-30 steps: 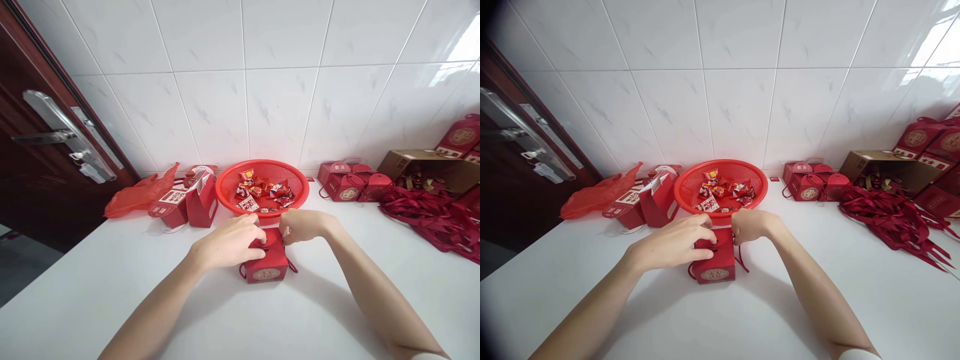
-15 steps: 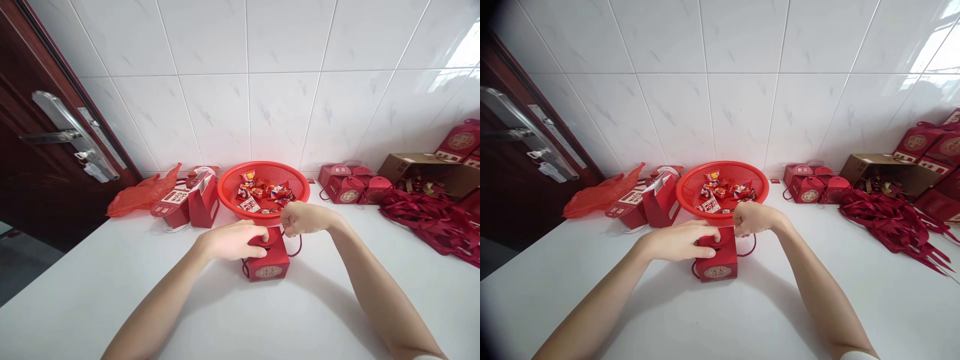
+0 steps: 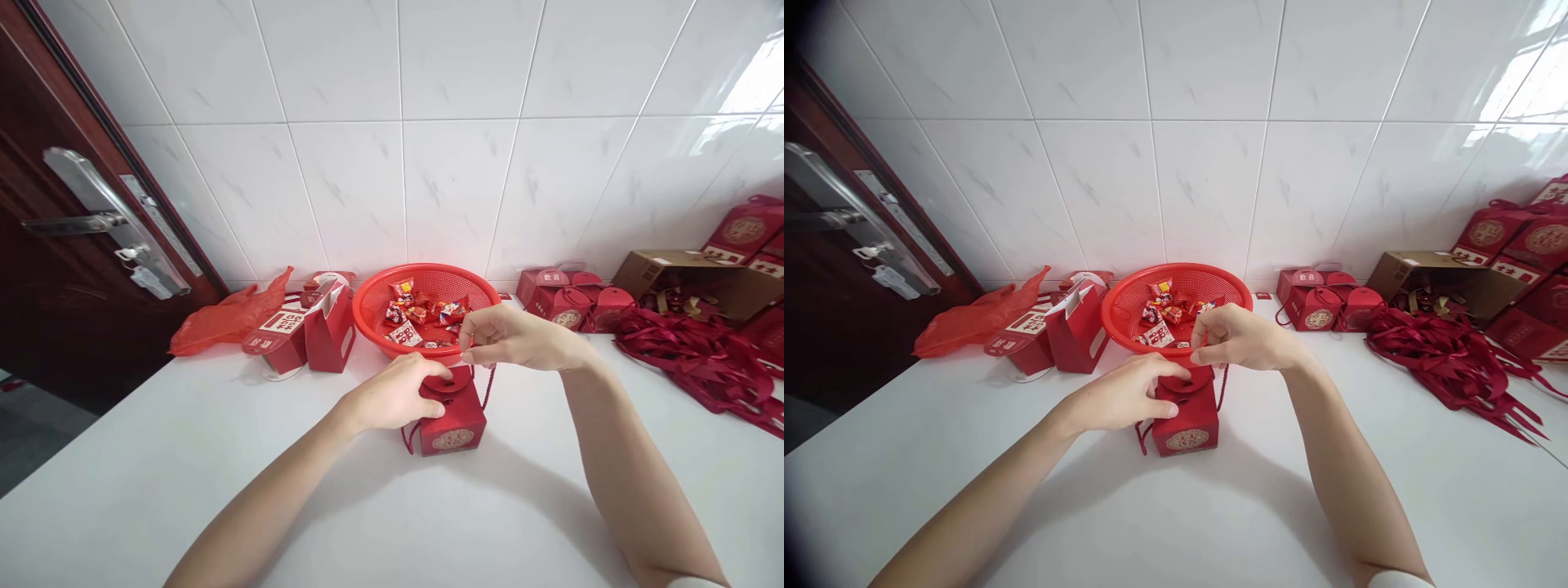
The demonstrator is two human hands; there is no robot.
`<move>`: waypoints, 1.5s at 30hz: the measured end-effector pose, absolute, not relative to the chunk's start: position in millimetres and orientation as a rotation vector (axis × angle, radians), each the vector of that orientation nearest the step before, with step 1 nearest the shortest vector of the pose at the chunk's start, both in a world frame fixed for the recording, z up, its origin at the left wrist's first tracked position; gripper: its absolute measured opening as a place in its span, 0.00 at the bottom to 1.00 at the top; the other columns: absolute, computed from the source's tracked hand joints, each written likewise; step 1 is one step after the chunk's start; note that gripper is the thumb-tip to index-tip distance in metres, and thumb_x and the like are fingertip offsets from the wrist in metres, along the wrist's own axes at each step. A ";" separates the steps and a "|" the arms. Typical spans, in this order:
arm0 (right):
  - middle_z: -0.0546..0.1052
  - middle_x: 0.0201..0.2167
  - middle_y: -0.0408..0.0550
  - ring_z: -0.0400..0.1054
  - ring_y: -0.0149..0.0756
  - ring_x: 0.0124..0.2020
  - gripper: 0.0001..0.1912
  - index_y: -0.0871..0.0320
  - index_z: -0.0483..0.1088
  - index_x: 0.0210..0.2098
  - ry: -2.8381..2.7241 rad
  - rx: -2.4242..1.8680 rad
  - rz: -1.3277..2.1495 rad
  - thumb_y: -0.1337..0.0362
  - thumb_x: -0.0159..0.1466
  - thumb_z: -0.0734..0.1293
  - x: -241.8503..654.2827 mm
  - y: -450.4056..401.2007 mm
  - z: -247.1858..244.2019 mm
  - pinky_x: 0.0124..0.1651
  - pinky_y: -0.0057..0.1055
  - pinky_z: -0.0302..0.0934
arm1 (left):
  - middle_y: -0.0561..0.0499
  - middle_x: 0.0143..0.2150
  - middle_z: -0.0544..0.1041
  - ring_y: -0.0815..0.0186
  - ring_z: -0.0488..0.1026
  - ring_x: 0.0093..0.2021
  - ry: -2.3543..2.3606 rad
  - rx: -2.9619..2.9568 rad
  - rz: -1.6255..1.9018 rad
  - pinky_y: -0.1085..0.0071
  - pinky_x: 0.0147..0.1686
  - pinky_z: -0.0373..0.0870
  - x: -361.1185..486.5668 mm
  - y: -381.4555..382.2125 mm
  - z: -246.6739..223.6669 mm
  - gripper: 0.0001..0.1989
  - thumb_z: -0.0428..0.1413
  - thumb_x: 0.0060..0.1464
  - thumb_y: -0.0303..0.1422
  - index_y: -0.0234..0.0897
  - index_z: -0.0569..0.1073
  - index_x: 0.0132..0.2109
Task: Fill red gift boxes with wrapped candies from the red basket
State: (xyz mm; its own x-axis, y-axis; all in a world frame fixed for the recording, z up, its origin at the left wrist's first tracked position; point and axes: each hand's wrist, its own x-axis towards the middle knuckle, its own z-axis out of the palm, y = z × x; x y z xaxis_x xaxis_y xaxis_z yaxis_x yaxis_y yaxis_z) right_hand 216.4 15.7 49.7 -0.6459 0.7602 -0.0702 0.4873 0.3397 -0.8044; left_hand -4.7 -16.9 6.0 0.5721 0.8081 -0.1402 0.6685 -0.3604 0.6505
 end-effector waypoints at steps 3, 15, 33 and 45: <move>0.69 0.24 0.40 0.61 0.30 0.27 0.11 0.58 0.72 0.31 -2.297 -1.118 1.126 0.56 0.59 0.69 219.3 12.8 52.5 0.29 0.28 0.54 | 0.47 0.49 0.80 0.59 0.77 0.42 1.128 1.941 0.417 0.64 0.41 0.73 -7.8 -19.5 12.7 0.29 0.61 0.51 0.32 0.41 0.71 0.62; 0.71 0.25 0.40 0.62 0.30 0.25 0.10 0.56 0.68 0.31 -2.283 -1.198 0.847 0.58 0.59 0.70 208.9 -16.8 55.3 0.27 0.28 0.52 | 0.43 0.66 0.68 0.50 0.71 0.62 0.627 1.527 0.852 0.52 0.60 0.70 -10.7 -34.7 35.6 0.23 0.63 0.56 0.33 0.41 0.71 0.58; 0.73 0.20 0.46 0.65 0.35 0.23 0.07 0.57 0.71 0.25 -1.460 -1.711 0.466 0.69 0.60 0.69 345.3 17.5 71.5 0.31 0.34 0.59 | 0.43 0.58 0.75 0.57 0.76 0.53 0.779 1.784 0.846 0.59 0.55 0.74 -12.6 11.5 2.7 0.12 0.63 0.55 0.38 0.37 0.79 0.45; 0.76 0.35 0.55 0.70 0.47 0.41 0.05 0.58 0.72 0.34 -1.370 -2.153 0.098 0.66 0.57 0.71 419.2 66.3 2.5 0.39 0.37 0.58 | 0.46 0.49 0.80 0.59 0.77 0.49 0.824 1.804 0.768 0.62 0.52 0.74 -11.3 21.5 -8.1 0.15 0.63 0.54 0.40 0.37 0.78 0.46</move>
